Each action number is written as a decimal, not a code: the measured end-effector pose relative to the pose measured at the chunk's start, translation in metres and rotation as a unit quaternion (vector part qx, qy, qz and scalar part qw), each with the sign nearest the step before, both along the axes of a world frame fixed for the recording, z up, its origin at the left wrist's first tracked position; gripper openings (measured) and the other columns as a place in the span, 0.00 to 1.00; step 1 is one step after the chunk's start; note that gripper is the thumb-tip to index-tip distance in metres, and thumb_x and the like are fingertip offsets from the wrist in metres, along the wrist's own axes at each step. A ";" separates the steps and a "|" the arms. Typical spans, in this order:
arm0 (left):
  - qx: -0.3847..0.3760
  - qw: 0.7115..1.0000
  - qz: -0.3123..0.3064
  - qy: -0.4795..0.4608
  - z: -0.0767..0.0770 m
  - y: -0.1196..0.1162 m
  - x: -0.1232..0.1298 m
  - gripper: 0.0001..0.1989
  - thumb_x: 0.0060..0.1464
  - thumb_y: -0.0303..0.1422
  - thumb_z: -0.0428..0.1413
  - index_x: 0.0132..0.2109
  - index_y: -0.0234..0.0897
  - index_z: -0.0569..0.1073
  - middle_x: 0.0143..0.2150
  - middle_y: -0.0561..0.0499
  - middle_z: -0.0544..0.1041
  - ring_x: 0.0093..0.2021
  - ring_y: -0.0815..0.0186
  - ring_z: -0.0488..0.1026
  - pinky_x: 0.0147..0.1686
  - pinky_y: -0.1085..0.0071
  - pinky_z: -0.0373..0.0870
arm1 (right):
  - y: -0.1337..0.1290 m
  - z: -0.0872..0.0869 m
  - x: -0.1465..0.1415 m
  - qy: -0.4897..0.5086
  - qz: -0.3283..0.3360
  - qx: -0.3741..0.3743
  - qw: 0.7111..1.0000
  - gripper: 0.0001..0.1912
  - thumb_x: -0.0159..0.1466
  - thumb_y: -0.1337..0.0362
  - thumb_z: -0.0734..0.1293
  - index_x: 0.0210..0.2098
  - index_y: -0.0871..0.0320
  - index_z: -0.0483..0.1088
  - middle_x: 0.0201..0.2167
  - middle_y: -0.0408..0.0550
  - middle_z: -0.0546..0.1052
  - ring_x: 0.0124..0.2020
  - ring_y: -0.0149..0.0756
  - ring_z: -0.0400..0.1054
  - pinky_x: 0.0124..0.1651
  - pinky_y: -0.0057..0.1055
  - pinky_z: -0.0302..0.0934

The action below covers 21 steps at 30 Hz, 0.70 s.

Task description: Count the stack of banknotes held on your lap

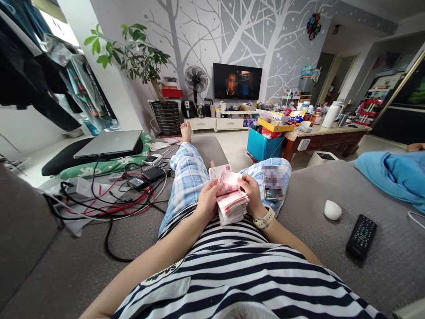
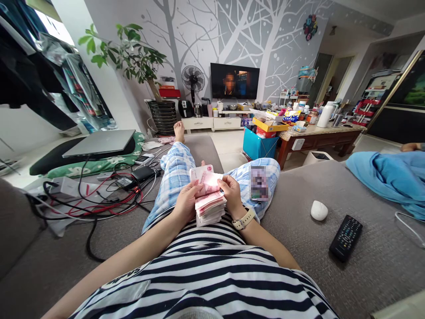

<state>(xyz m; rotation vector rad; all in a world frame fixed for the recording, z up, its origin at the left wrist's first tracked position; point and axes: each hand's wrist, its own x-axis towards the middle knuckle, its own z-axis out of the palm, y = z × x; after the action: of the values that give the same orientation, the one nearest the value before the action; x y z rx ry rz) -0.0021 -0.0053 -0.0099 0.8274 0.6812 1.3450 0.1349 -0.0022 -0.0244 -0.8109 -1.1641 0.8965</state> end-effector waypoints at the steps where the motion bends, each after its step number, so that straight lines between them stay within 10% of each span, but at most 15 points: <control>1: -0.001 1.000 -0.001 0.001 0.000 0.000 0.000 0.13 0.38 0.32 0.65 0.35 0.36 0.75 0.27 0.50 0.77 0.28 0.59 0.77 0.32 0.63 0.74 | 0.000 0.000 0.000 -0.001 -0.001 0.002 1.000 0.14 0.58 0.56 0.66 0.23 0.56 0.61 0.21 0.38 0.61 0.24 0.29 0.52 0.29 0.28 0.51; 21: -0.012 0.996 0.084 -0.032 -0.020 0.020 -0.002 0.12 0.39 0.38 0.63 0.31 0.34 0.75 0.30 0.51 0.77 0.32 0.64 0.71 0.37 0.68 0.70 | -0.002 0.001 0.001 0.000 0.005 0.013 1.000 0.14 0.59 0.58 0.65 0.21 0.56 0.60 0.20 0.38 0.60 0.24 0.29 0.51 0.29 0.29 0.49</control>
<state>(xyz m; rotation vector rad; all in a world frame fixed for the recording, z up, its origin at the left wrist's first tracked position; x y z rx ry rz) -0.0037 0.0147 -0.0302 0.7179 0.7285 1.5062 0.1360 -0.0040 -0.0238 -0.7849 -1.1792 0.8872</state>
